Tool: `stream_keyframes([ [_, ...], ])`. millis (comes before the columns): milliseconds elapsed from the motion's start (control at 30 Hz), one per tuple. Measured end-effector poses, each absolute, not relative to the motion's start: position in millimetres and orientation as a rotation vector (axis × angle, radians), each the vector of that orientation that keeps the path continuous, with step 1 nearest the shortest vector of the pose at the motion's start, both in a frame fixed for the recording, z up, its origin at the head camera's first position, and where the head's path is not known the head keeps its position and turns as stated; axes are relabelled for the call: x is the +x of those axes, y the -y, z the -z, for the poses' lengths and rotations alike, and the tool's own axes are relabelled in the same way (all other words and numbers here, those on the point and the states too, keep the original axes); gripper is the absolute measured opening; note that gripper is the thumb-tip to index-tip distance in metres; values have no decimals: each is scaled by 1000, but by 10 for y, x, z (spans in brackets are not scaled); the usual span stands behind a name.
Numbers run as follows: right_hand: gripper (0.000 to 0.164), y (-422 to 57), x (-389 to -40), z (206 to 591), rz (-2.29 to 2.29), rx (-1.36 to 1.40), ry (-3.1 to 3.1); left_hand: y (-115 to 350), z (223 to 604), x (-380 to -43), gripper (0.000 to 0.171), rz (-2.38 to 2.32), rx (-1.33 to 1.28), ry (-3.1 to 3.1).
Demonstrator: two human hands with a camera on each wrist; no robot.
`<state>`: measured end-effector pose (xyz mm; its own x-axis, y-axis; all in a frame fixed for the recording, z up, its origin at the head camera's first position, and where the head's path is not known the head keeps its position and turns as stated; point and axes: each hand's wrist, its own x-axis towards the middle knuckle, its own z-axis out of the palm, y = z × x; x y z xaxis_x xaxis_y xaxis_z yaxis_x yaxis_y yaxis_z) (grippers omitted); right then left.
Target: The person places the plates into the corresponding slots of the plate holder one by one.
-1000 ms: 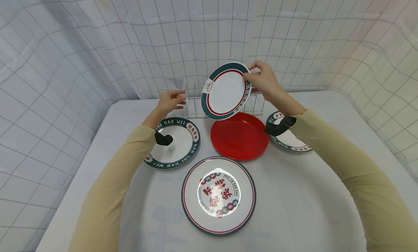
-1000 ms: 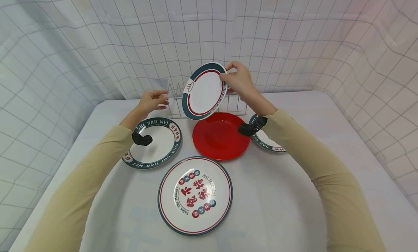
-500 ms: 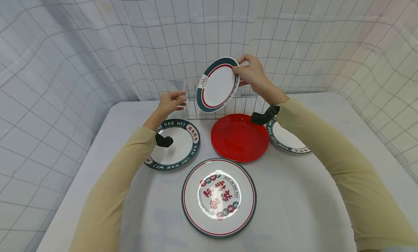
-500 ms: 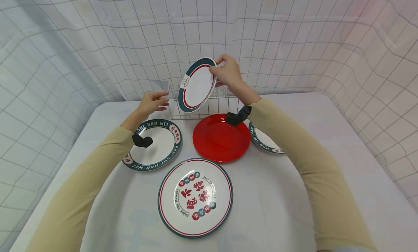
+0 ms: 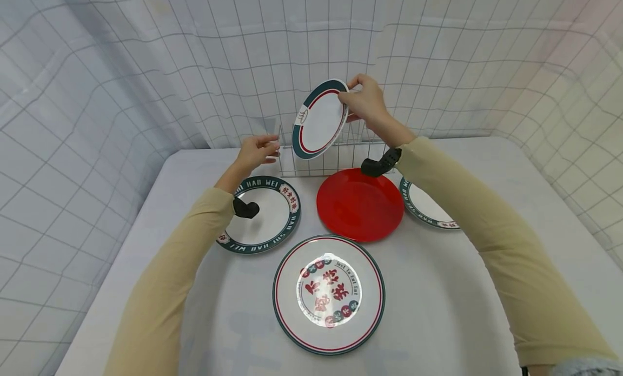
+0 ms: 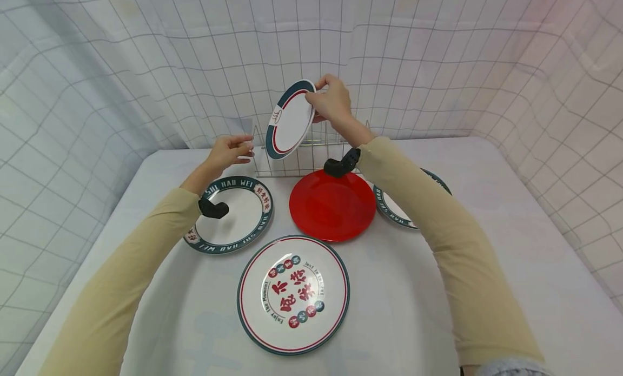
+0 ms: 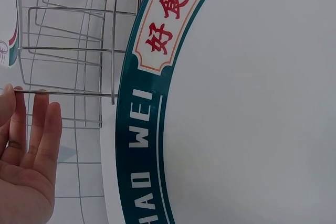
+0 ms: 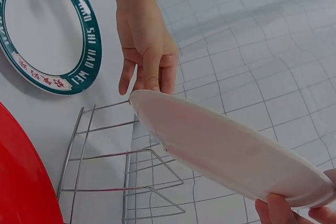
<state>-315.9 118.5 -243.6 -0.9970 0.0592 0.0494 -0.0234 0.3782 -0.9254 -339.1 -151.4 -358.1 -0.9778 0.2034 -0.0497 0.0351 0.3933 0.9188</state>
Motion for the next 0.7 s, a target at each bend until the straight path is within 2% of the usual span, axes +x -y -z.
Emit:
stream_keyframes([
  [367, 22, -1046, -3223, 2434, -1596, -56, 2556, 1499, 3569, -3374, 42, -1649, 203, -2490],
  [700, 33, -933, -3227, 2465, -1597, -13, 2561, 1461, 3559, -3357, 43, -1648, 177, -2486],
])
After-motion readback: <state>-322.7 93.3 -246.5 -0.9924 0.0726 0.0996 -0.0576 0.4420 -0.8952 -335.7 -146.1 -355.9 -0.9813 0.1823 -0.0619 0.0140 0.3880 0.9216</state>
